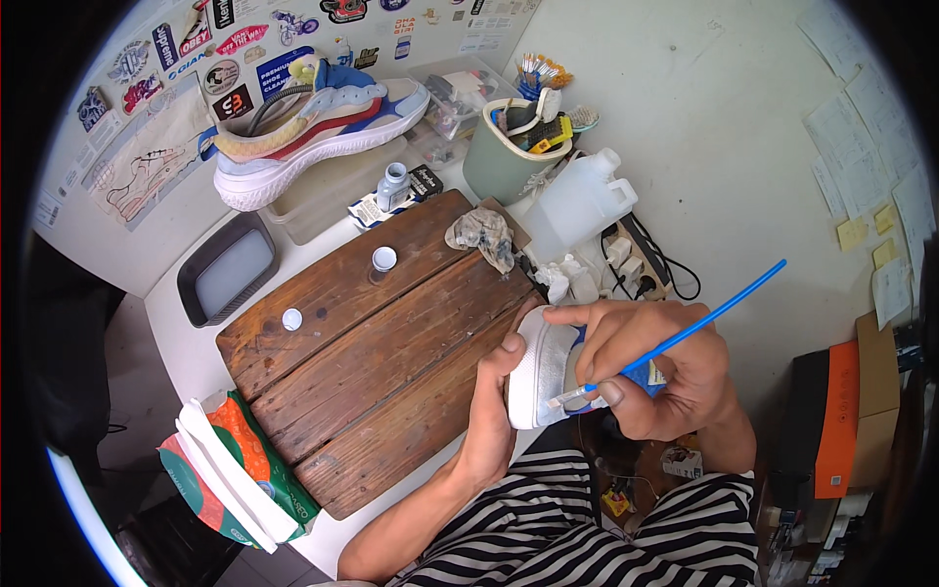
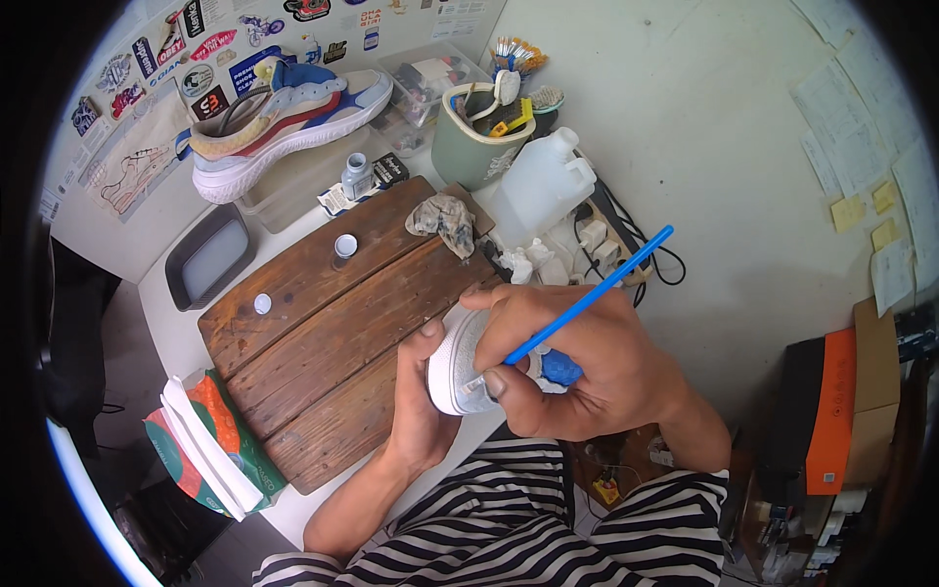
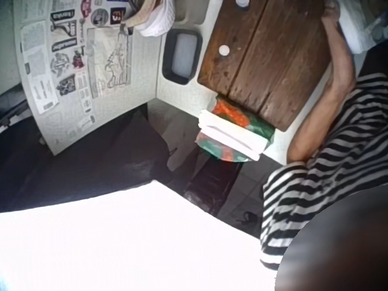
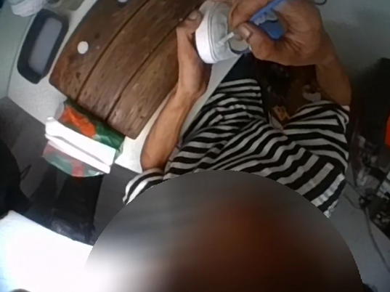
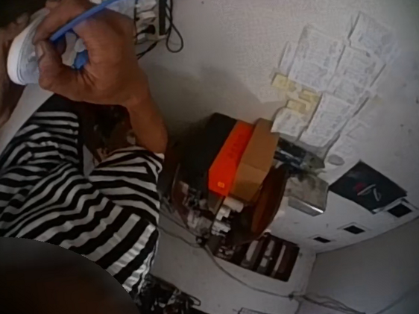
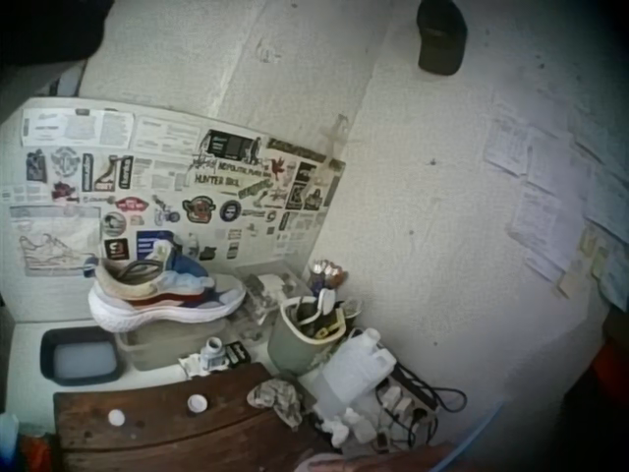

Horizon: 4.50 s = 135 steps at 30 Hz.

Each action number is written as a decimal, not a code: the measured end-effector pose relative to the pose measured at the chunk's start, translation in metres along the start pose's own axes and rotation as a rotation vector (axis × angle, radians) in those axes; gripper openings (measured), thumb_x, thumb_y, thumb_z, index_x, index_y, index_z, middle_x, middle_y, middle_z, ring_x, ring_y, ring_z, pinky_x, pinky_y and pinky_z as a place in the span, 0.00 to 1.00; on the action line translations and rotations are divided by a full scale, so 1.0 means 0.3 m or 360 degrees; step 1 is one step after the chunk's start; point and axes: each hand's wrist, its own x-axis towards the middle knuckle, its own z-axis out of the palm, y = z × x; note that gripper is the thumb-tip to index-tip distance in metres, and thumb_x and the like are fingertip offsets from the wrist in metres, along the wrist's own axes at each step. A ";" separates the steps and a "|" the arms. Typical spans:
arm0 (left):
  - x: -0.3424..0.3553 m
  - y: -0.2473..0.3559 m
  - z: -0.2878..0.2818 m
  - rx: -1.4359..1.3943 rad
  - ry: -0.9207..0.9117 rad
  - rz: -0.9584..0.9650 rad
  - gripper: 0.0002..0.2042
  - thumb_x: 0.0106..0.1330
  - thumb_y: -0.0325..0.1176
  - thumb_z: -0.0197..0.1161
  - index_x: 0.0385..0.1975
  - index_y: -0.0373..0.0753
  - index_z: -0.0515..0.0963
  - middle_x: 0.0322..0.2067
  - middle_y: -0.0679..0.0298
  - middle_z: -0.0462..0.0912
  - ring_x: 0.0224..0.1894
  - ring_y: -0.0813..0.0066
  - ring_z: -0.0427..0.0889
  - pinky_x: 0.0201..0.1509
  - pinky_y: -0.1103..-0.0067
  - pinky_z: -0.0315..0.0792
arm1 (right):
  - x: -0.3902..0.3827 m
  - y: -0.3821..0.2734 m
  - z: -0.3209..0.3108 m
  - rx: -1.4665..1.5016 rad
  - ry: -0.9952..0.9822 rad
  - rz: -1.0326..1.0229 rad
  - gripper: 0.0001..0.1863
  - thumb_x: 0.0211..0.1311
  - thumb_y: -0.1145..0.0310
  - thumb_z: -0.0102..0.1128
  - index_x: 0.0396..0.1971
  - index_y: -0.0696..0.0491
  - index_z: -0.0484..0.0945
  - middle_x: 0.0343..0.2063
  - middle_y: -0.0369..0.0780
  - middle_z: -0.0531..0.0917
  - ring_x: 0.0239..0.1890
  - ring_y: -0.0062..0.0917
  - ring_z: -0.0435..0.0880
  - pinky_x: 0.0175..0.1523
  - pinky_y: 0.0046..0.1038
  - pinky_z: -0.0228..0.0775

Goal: The recorder uses a brush to apply white paint to the midsole of a shoe at a repair bench.

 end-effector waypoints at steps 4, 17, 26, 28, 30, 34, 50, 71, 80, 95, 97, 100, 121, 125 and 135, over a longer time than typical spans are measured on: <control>0.007 -0.011 0.020 0.0057 0.0203 0.0098 0.34 0.72 0.61 0.42 0.57 0.34 0.74 0.45 0.54 0.84 0.46 0.66 0.85 0.53 0.72 0.77 | 0.004 -0.002 0.006 -0.0013 -0.0033 -0.0011 0.05 0.58 0.81 0.58 0.34 0.59 0.76 0.24 0.43 0.85 0.27 0.26 0.86 0.59 0.57 0.74; 0.001 0.000 0.027 0.0072 0.0202 0.0057 0.33 0.72 0.61 0.42 0.57 0.35 0.74 0.46 0.55 0.84 0.49 0.67 0.84 0.57 0.72 0.75 | 0.007 0.017 0.014 -0.0016 0.0084 0.0026 0.05 0.55 0.80 0.64 0.32 0.59 0.79 0.26 0.39 0.83 0.24 0.29 0.83 0.59 0.45 0.79; 0.007 -0.005 0.029 0.0076 0.0261 0.0073 0.34 0.71 0.62 0.43 0.59 0.35 0.73 0.47 0.55 0.83 0.49 0.67 0.84 0.56 0.71 0.75 | 0.009 0.006 0.001 -0.0022 -0.0030 -0.0018 0.04 0.58 0.80 0.56 0.34 0.59 0.77 0.24 0.43 0.85 0.27 0.26 0.86 0.59 0.56 0.74; 0.010 -0.008 0.020 0.0076 0.0214 0.0078 0.34 0.70 0.62 0.43 0.58 0.35 0.74 0.45 0.55 0.84 0.47 0.67 0.84 0.55 0.72 0.76 | 0.009 0.002 0.009 -0.0013 -0.0037 -0.0014 0.04 0.57 0.80 0.57 0.33 0.59 0.77 0.23 0.42 0.85 0.27 0.26 0.86 0.59 0.56 0.75; 0.009 -0.005 0.022 0.0085 0.0203 0.0076 0.34 0.70 0.62 0.43 0.55 0.34 0.75 0.41 0.55 0.84 0.44 0.68 0.85 0.52 0.72 0.77 | 0.010 0.002 0.014 -0.0008 -0.0042 -0.0009 0.04 0.57 0.80 0.57 0.33 0.59 0.77 0.23 0.42 0.85 0.27 0.26 0.86 0.59 0.57 0.75; 0.012 -0.016 0.018 0.0078 0.0239 0.0101 0.33 0.71 0.62 0.43 0.54 0.35 0.76 0.40 0.56 0.85 0.44 0.69 0.85 0.52 0.72 0.76 | 0.018 0.006 0.008 -0.0044 -0.0048 -0.0022 0.04 0.59 0.79 0.58 0.33 0.59 0.77 0.23 0.41 0.84 0.27 0.25 0.86 0.58 0.57 0.75; 0.000 -0.004 0.018 0.0087 0.0148 0.0018 0.36 0.71 0.62 0.43 0.61 0.34 0.71 0.53 0.53 0.82 0.54 0.65 0.82 0.63 0.69 0.72 | 0.002 0.006 0.017 0.0039 0.0118 0.0056 0.04 0.54 0.80 0.64 0.31 0.58 0.80 0.26 0.39 0.84 0.25 0.29 0.85 0.58 0.45 0.80; -0.009 0.030 0.054 0.0112 0.0176 0.0035 0.35 0.70 0.62 0.46 0.62 0.35 0.70 0.52 0.56 0.81 0.53 0.67 0.82 0.58 0.72 0.73 | 0.010 -0.015 0.031 -0.0131 -0.0022 -0.0027 0.03 0.56 0.80 0.59 0.29 0.57 0.77 0.21 0.39 0.83 0.24 0.25 0.83 0.56 0.56 0.77; -0.003 0.018 0.033 0.0105 0.0113 0.0038 0.36 0.71 0.62 0.45 0.63 0.35 0.71 0.54 0.55 0.81 0.55 0.67 0.81 0.62 0.70 0.72 | 0.014 0.020 0.001 -0.0104 0.0050 -0.0005 0.04 0.54 0.81 0.63 0.30 0.58 0.79 0.26 0.37 0.83 0.26 0.29 0.84 0.58 0.47 0.79; 0.001 0.004 0.006 0.0123 0.0129 -0.0031 0.36 0.70 0.62 0.46 0.62 0.34 0.71 0.53 0.55 0.81 0.54 0.68 0.82 0.60 0.70 0.72 | 0.014 0.025 -0.004 0.0036 -0.0040 -0.0018 0.05 0.58 0.82 0.56 0.34 0.60 0.76 0.23 0.42 0.84 0.28 0.25 0.85 0.59 0.58 0.74; 0.003 0.005 0.006 0.0138 0.0062 -0.0059 0.36 0.70 0.62 0.46 0.62 0.34 0.71 0.52 0.55 0.82 0.53 0.68 0.82 0.59 0.70 0.73 | 0.015 0.029 -0.007 0.0017 -0.0031 -0.0006 0.05 0.58 0.82 0.56 0.34 0.60 0.76 0.23 0.42 0.84 0.27 0.24 0.85 0.59 0.58 0.74; -0.005 0.022 0.032 0.0162 0.0072 -0.0020 0.36 0.70 0.62 0.45 0.62 0.34 0.71 0.53 0.55 0.81 0.54 0.67 0.82 0.61 0.70 0.73 | 0.020 0.037 -0.015 -0.0025 -0.0020 0.0009 0.04 0.59 0.81 0.56 0.34 0.60 0.77 0.22 0.41 0.84 0.27 0.24 0.84 0.59 0.57 0.74; -0.005 0.032 0.048 0.0138 0.0162 -0.0008 0.35 0.70 0.59 0.46 0.63 0.33 0.71 0.53 0.54 0.82 0.54 0.67 0.82 0.58 0.71 0.74 | 0.001 0.037 -0.017 -0.0021 0.0135 0.0080 0.03 0.61 0.81 0.56 0.34 0.60 0.76 0.21 0.41 0.83 0.27 0.24 0.84 0.60 0.58 0.73; -0.007 0.021 -0.009 0.0152 0.0061 -0.0085 0.35 0.70 0.59 0.47 0.63 0.33 0.71 0.53 0.54 0.82 0.54 0.67 0.82 0.59 0.71 0.73 | -0.003 0.027 0.020 0.0148 0.0022 -0.0073 0.04 0.58 0.81 0.58 0.33 0.59 0.78 0.23 0.42 0.84 0.26 0.25 0.84 0.61 0.58 0.72; -0.006 0.032 0.008 0.0075 0.0243 -0.0080 0.30 0.70 0.58 0.52 0.59 0.37 0.73 0.49 0.60 0.81 0.50 0.72 0.79 0.57 0.75 0.70 | -0.006 0.031 -0.001 0.0038 0.0078 -0.0156 0.05 0.53 0.82 0.59 0.31 0.58 0.78 0.23 0.42 0.85 0.23 0.26 0.82 0.61 0.61 0.71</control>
